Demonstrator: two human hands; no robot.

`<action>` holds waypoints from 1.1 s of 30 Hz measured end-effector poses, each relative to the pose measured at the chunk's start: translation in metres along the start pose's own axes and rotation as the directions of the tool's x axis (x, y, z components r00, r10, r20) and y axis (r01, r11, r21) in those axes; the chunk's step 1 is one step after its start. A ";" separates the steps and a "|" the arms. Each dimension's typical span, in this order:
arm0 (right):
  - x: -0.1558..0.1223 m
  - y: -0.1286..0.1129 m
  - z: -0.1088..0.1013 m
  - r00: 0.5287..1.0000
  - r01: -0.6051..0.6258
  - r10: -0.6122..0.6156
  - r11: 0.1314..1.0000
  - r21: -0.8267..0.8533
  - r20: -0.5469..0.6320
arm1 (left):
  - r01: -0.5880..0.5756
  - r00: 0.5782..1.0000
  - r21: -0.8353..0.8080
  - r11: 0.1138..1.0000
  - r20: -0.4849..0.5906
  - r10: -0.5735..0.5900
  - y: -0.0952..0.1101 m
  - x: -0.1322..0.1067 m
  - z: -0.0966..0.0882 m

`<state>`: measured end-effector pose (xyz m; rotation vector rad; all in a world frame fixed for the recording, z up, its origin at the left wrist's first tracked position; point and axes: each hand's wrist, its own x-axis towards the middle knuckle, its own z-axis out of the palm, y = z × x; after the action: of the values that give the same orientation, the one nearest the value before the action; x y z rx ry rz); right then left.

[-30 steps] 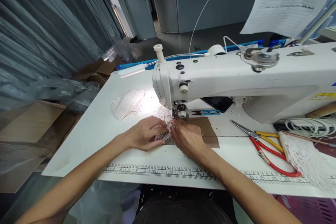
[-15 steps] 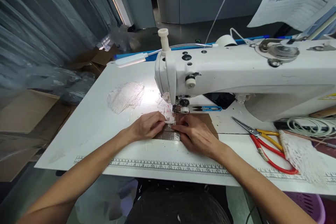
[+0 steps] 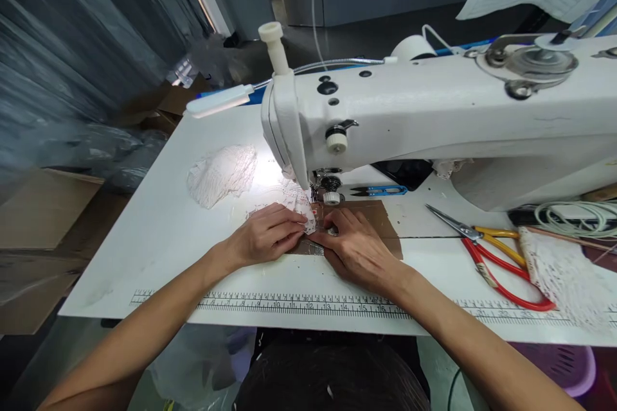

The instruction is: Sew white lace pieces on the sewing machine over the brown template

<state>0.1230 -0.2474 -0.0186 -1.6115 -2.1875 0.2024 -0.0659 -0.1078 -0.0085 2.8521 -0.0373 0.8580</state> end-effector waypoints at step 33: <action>0.005 0.012 -0.004 1.000 0.008 -0.007 0.996 0.087 -0.008 | 0.001 0.998 0.123 0.992 0.068 -0.010 0.007 -0.004 0.005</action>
<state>0.1334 -0.2391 -0.0179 -1.5541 -2.1484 0.2845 -0.0668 -0.1160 -0.0133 2.9947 0.0154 0.7870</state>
